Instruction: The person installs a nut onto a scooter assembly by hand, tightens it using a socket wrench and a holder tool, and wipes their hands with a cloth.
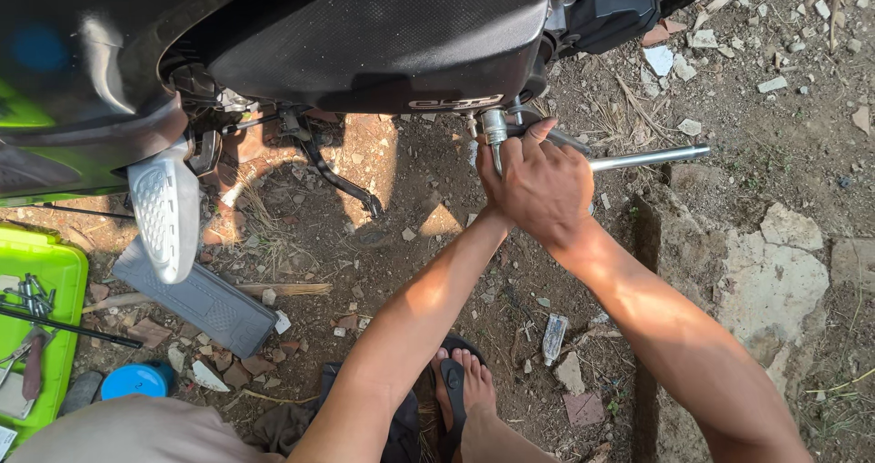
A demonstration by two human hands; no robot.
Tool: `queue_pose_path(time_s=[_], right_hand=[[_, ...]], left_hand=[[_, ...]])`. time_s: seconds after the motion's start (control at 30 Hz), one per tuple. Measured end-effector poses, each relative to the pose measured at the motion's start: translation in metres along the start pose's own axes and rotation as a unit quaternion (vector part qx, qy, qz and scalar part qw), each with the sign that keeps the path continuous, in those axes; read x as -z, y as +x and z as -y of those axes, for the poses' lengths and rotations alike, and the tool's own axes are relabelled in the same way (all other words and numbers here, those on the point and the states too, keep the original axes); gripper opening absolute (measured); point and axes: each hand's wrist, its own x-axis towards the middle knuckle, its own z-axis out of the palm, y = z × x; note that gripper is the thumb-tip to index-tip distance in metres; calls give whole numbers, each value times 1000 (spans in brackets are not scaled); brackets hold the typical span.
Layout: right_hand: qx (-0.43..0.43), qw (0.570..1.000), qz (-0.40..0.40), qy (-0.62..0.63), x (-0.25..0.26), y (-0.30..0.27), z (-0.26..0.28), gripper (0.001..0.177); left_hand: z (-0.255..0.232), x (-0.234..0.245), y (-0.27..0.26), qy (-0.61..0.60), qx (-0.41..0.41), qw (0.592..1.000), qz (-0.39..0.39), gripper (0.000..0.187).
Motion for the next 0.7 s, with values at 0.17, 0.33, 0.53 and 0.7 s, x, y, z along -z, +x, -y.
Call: queue_pose_path(time_s=[0.17, 0.33, 0.53, 0.7], right_hand=[[-77, 987, -45, 137, 2, 2, 10, 37], [-152, 976, -24, 157, 3, 3, 14, 42], [-132, 978, -56, 148, 9, 1, 13, 39], [-144, 959, -7, 244, 23, 9, 7, 42]], left_hand=[[11, 25, 8, 74, -93, 985, -129, 68], [13, 42, 9, -124, 52, 983, 123, 102], [1, 40, 7, 243, -37, 967, -58, 78], [-43, -38, -44, 634, -139, 716, -257, 50]])
